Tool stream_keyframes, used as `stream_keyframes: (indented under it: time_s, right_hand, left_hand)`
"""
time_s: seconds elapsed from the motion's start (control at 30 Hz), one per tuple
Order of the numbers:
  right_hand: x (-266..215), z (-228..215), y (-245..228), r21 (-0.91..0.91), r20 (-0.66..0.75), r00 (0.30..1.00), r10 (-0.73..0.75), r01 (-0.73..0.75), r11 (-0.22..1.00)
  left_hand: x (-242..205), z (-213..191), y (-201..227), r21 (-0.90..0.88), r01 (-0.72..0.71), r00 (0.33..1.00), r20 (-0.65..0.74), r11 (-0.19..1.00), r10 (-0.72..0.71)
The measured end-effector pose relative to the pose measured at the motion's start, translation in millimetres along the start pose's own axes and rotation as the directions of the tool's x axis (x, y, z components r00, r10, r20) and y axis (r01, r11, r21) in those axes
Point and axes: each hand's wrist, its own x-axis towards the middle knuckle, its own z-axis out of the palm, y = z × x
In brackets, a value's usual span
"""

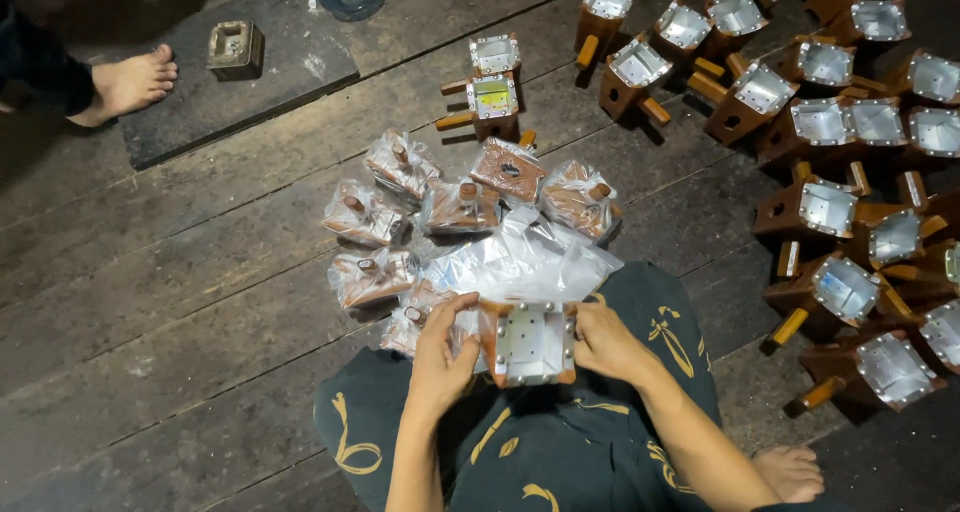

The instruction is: Packaging small wooden boxes into individual plastic bags for storage or shipping.

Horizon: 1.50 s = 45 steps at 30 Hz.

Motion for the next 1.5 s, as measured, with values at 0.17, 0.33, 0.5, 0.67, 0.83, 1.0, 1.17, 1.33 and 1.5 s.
stream_keyframes:
  time_s: [0.17, 0.33, 0.5, 0.67, 0.83, 1.0, 1.17, 1.33, 1.5]
  right_hand:
    - [18, -40, -63, 0.197, 0.032, 0.999, -0.004, -0.002, 0.980]
    - [10, -23, -35, 0.223, 0.028, 0.998, 0.052, -0.057, 0.973]
    - [8, -26, -33, 0.080, -0.128, 0.987, 0.100, -0.090, 0.993]
    - [10, -18, -26, 0.109, -0.132, 0.991, 0.018, -0.003, 0.994]
    - [12, 7, -5, -0.069, -0.135, 0.991, 0.005, -0.014, 0.998]
    - [14, 6, -23, -0.427, -0.032, 0.989, 0.144, -0.144, 0.893]
    - [33, 40, -24, -0.657, 0.141, 0.934, 0.329, -0.161, 0.736]
    - [42, 79, -8, -0.714, 0.165, 0.932, 0.322, -0.112, 0.691]
    - [34, 44, -29, -0.507, -0.039, 0.994, 0.104, -0.109, 0.855]
  left_hand:
    - [4, 3, -23, -0.122, 0.048, 0.996, -0.069, 0.991, -0.057]
    - [4, 5, -12, -0.188, -0.008, 0.993, -0.117, 0.982, -0.014]
    - [8, 5, -8, -0.191, -0.029, 0.999, -0.038, 0.981, 0.022]
    - [10, 10, -10, -0.256, -0.002, 1.000, 0.007, 0.967, 0.004]
    - [1, 7, -16, -0.231, 0.024, 0.998, -0.055, 0.973, -0.038]
    - [-2, 16, -1, -0.255, 0.038, 0.999, -0.013, 0.966, -0.043]
    - [-8, 36, 13, -0.215, 0.039, 0.998, 0.057, 0.976, -0.028]
    - [-11, 40, -5, -0.166, 0.122, 0.992, 0.042, 0.979, -0.117]
    - [-26, 31, -27, 0.002, 0.188, 0.980, -0.068, 0.982, -0.188]
